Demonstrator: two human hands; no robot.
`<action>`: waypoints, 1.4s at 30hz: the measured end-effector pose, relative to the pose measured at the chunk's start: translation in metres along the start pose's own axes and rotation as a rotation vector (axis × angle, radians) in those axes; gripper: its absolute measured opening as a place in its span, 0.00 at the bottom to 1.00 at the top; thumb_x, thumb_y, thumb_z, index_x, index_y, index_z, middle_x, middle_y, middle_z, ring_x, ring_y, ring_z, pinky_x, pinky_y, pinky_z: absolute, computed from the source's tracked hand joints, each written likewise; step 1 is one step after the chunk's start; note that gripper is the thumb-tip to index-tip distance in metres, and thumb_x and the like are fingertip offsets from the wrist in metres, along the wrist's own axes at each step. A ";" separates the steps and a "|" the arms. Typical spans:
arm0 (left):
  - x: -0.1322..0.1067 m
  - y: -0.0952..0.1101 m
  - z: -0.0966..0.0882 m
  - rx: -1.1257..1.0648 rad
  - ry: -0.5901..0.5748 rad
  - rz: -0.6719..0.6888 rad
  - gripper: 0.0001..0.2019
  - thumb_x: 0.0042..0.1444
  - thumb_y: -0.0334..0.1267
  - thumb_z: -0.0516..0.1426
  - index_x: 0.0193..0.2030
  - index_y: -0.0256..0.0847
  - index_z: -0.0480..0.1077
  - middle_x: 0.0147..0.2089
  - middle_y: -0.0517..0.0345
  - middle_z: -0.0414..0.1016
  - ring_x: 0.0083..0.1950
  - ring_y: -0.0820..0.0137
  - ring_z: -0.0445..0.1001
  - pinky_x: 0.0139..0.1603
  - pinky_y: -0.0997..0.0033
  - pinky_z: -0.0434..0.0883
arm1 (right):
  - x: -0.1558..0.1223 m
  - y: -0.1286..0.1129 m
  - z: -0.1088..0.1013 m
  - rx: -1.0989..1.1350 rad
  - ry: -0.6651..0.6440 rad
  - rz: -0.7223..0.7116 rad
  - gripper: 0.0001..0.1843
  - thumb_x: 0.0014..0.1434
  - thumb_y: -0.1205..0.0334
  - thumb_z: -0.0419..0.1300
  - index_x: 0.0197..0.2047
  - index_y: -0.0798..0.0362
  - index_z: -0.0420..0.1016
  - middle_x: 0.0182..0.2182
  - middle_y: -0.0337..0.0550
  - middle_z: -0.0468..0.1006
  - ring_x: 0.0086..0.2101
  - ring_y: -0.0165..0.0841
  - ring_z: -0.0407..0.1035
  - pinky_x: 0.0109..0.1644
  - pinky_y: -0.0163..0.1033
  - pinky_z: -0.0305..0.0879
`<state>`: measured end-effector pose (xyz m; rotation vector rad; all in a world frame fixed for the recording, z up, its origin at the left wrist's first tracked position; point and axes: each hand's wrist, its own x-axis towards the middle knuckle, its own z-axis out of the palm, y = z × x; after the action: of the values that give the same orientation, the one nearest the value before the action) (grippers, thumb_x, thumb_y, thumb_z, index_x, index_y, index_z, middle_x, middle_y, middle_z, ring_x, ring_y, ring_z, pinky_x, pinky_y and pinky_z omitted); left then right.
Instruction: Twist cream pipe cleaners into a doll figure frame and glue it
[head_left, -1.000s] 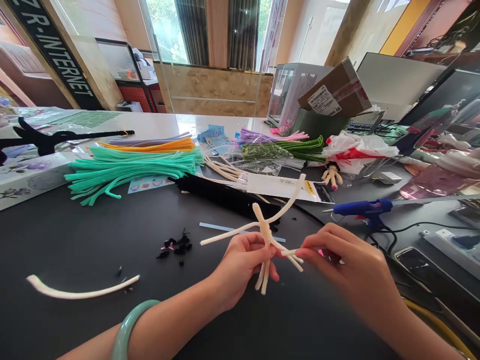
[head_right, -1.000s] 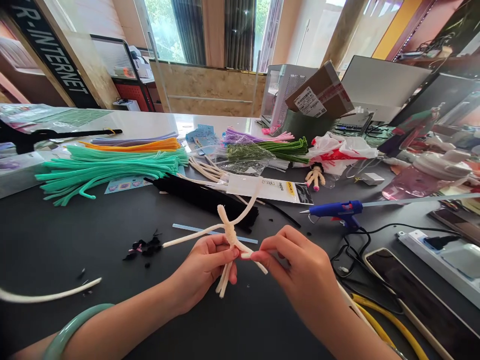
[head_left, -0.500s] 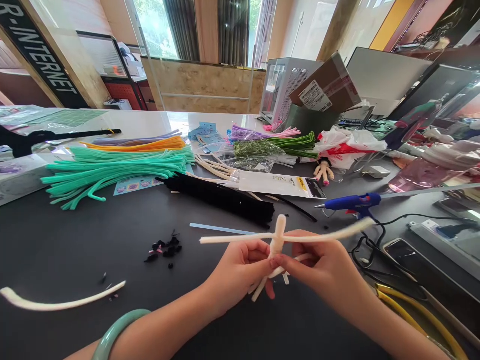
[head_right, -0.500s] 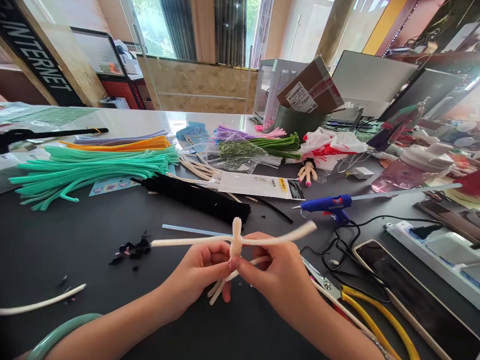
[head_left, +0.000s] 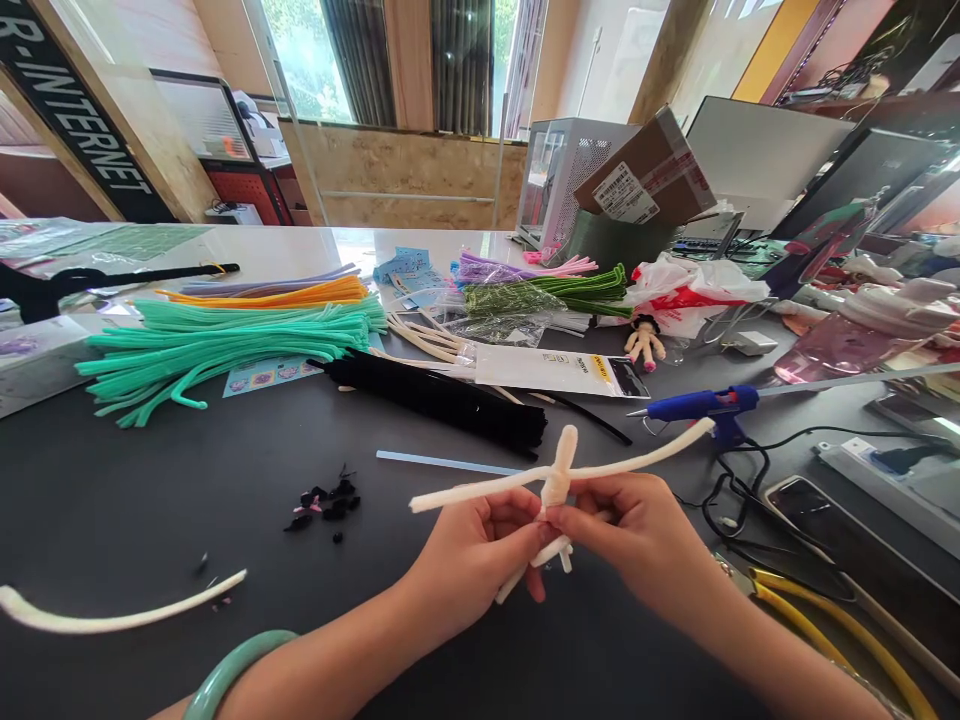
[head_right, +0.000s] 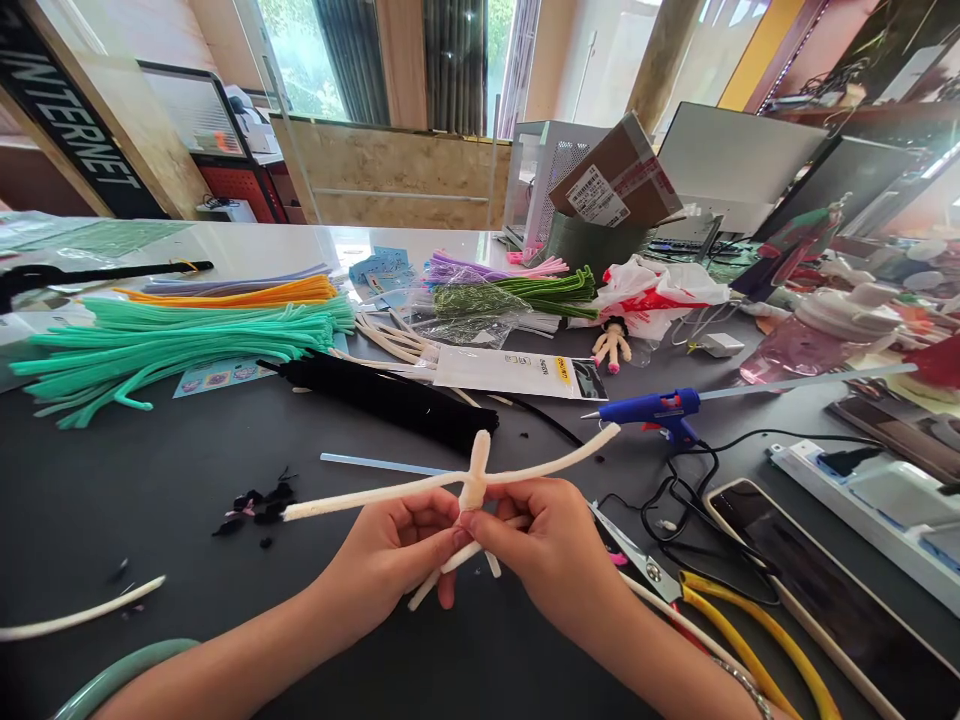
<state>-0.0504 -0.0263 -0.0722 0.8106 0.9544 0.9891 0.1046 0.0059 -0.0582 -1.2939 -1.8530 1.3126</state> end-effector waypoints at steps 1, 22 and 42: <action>0.000 0.000 0.000 -0.001 -0.001 0.004 0.21 0.35 0.51 0.68 0.25 0.35 0.70 0.21 0.63 0.71 0.16 0.78 0.68 0.16 0.79 0.56 | 0.000 0.001 0.000 0.007 0.008 -0.001 0.14 0.51 0.54 0.60 0.30 0.57 0.79 0.15 0.32 0.55 0.18 0.24 0.47 0.20 0.32 0.44; 0.002 -0.003 -0.002 0.047 -0.043 -0.009 0.14 0.41 0.44 0.65 0.25 0.35 0.68 0.25 0.56 0.76 0.15 0.76 0.69 0.13 0.81 0.57 | 0.004 0.002 -0.004 0.188 0.016 -0.035 0.18 0.55 0.51 0.59 0.23 0.57 0.74 0.19 0.38 0.68 0.23 0.28 0.59 0.24 0.32 0.53; 0.005 -0.006 -0.003 -0.026 -0.030 -0.035 0.18 0.40 0.48 0.67 0.25 0.34 0.69 0.23 0.57 0.75 0.14 0.76 0.69 0.14 0.79 0.61 | 0.005 0.004 0.003 0.385 -0.078 0.034 0.17 0.46 0.49 0.67 0.26 0.56 0.75 0.20 0.39 0.73 0.24 0.31 0.68 0.29 0.36 0.65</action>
<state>-0.0500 -0.0231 -0.0795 0.7828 0.9253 0.9546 0.1017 0.0092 -0.0641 -1.0850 -1.5312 1.6601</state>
